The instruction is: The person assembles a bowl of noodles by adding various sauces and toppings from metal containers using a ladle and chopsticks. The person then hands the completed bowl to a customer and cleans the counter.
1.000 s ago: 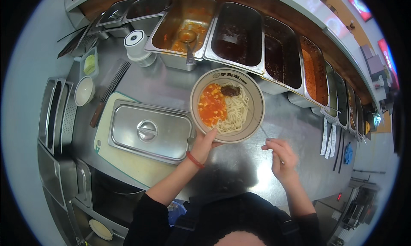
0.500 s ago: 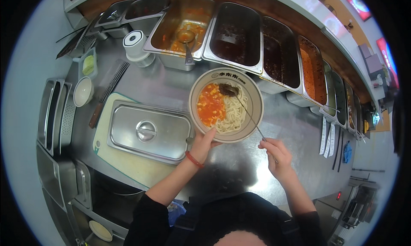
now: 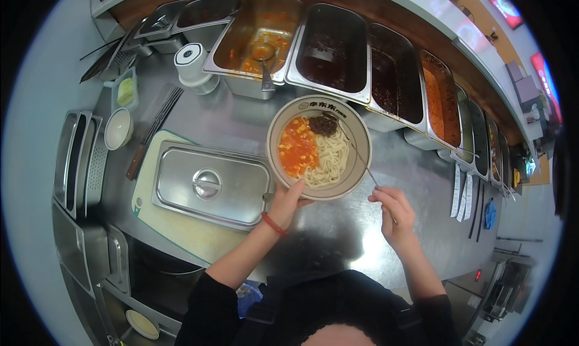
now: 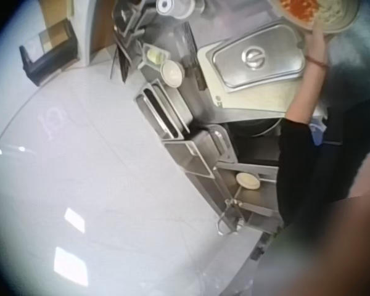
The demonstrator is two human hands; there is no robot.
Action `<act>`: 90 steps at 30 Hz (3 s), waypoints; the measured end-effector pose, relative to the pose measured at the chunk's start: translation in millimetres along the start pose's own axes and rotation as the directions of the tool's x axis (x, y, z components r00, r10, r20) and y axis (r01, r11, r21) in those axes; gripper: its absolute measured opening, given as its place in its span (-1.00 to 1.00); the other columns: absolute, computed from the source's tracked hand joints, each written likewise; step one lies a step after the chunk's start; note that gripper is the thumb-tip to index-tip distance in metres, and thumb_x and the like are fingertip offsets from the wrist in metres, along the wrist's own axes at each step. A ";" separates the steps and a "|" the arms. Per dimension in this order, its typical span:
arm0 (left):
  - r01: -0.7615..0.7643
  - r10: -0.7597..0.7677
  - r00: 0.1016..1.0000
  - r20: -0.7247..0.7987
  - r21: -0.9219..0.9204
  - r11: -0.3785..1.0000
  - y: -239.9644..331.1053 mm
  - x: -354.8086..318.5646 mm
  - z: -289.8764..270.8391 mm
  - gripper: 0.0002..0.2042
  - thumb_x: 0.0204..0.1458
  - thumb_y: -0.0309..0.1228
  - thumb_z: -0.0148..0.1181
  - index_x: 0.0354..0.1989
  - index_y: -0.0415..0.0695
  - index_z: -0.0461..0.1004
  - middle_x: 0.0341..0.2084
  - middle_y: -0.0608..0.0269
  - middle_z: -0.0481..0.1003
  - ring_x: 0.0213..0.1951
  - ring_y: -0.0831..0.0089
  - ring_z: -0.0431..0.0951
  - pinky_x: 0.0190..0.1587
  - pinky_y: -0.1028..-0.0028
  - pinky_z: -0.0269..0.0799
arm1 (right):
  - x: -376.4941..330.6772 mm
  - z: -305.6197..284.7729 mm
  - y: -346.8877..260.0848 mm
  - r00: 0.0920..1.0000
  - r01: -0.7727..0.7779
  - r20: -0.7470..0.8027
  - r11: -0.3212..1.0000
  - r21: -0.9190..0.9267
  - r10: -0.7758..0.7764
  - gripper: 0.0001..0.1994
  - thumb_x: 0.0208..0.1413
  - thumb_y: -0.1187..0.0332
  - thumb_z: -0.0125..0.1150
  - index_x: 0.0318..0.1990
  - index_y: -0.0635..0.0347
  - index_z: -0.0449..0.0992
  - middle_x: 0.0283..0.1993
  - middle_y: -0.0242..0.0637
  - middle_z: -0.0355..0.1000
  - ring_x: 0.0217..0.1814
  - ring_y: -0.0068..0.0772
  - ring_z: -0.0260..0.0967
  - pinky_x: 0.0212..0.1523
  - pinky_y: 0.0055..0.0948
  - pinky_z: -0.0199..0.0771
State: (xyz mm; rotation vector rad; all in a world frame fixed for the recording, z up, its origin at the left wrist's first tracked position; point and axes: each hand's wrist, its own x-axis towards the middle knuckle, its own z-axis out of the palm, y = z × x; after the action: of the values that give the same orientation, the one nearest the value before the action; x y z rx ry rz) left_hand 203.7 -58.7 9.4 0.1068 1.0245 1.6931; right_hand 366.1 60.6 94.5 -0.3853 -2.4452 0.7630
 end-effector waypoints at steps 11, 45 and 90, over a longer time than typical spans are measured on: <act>0.097 -0.097 0.995 -0.008 0.011 0.995 25.7 1.0 -13.5 -0.52 -0.12 -0.34 -0.17 -0.01 0.00 -0.20 -0.11 0.12 0.09 -0.15 0.28 0.25 -0.34 0.32 0.36 | -14.9 0.4 0.2 0.999 -0.021 0.035 0.999 0.038 0.019 -0.77 -0.26 0.70 -0.09 -0.34 0.34 0.33 -0.35 -0.13 0.24 -0.42 -0.36 0.32 -0.44 -0.59 0.33; 0.137 -0.123 0.990 0.066 -0.303 0.943 -73.1 11.1 102.3 -0.57 -0.12 -0.26 -0.27 -0.05 -0.18 -0.01 -0.14 0.14 0.16 -0.13 0.32 0.23 -0.16 0.36 0.23 | 134.5 -63.3 165.9 0.991 0.064 0.130 0.931 -0.358 -0.018 -0.80 -0.09 0.35 -0.13 -0.43 0.31 0.35 -0.41 -0.10 0.29 -0.34 -0.12 0.22 -0.32 -0.36 0.23; 0.164 -0.173 0.984 -0.039 -0.172 0.971 -77.8 7.3 92.9 -0.54 -0.07 -0.19 -0.27 -0.02 -0.17 -0.07 -0.08 0.14 0.12 -0.07 0.29 0.18 -0.09 0.33 0.15 | 152.1 -48.9 194.4 0.986 -0.046 -0.162 0.994 -0.096 0.030 -0.83 -0.06 0.44 -0.16 -0.33 0.28 0.34 -0.44 -0.20 0.30 -0.50 -0.46 0.30 -0.46 -0.59 0.29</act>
State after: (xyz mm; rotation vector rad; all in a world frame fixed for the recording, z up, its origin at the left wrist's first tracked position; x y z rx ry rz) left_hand 308.7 2.2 12.2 -0.1331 0.8987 1.6265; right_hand 291.4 300.2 75.9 -0.5123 -2.3356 0.6030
